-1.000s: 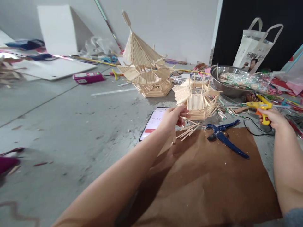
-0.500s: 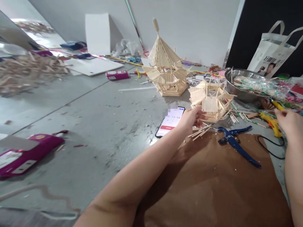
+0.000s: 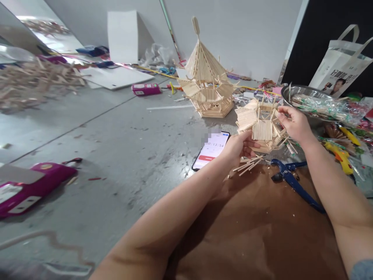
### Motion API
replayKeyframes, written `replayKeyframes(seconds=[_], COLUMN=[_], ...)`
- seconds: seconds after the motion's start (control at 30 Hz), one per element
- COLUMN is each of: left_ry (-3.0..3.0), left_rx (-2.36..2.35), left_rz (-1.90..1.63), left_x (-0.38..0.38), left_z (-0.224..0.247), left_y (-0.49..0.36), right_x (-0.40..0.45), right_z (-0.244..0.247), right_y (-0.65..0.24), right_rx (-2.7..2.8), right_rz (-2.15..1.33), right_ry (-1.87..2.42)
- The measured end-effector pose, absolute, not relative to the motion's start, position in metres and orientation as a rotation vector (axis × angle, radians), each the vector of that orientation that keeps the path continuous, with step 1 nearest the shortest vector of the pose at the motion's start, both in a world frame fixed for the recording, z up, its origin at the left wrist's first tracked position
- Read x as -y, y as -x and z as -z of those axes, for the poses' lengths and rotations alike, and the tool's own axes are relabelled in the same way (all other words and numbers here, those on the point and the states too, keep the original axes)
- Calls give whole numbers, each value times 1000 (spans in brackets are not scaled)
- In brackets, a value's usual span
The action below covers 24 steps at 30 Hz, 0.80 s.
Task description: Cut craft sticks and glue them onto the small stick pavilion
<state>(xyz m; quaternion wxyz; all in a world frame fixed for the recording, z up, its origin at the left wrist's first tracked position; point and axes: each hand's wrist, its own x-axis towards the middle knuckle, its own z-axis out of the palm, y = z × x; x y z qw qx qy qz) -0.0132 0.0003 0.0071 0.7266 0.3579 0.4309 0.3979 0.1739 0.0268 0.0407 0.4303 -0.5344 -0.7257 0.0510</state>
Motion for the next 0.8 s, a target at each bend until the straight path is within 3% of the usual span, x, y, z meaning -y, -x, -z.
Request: replayKeyframes(seconds=[0.8], left_ry=[-1030], left_rx=[-1163], left_rz=[-1314], left_x=[9], left_z=[8], left_y=[9], right_x=[-32], right_z=[-28], right_y=[-154], right_rx=[1766], right_rz=[-202], right_ry=[1329])
